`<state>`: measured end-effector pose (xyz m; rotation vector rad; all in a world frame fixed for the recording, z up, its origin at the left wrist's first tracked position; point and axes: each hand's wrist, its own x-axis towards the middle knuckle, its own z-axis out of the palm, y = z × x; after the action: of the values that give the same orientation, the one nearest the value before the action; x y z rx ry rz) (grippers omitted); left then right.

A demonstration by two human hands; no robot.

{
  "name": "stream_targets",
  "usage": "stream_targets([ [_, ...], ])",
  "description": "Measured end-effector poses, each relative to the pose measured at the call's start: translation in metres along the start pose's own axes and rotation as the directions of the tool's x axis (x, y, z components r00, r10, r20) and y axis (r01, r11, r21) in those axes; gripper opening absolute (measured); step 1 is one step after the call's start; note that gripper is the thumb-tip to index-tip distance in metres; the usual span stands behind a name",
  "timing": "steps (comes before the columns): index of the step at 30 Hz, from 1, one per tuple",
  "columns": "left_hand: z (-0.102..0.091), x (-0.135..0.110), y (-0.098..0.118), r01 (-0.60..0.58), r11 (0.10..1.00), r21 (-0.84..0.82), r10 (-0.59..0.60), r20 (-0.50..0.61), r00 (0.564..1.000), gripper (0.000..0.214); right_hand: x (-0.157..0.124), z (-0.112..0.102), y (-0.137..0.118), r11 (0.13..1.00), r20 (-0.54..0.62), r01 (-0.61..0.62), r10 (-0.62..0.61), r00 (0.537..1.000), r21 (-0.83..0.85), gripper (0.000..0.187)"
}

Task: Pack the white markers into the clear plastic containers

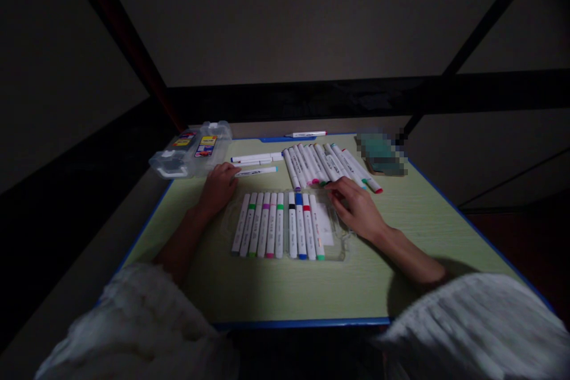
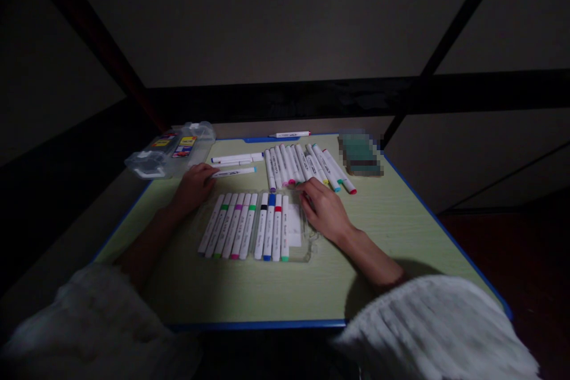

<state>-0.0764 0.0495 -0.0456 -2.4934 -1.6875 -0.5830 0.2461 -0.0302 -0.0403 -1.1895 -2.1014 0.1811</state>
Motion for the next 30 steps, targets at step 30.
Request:
stream_targets([
  [30,-0.031,-0.016,0.084,-0.264,0.901,-0.344,0.270,-0.032,0.962,0.020,0.003,-0.002,-0.003,0.921,-0.083,-0.215,0.254,0.964,0.326,0.029],
])
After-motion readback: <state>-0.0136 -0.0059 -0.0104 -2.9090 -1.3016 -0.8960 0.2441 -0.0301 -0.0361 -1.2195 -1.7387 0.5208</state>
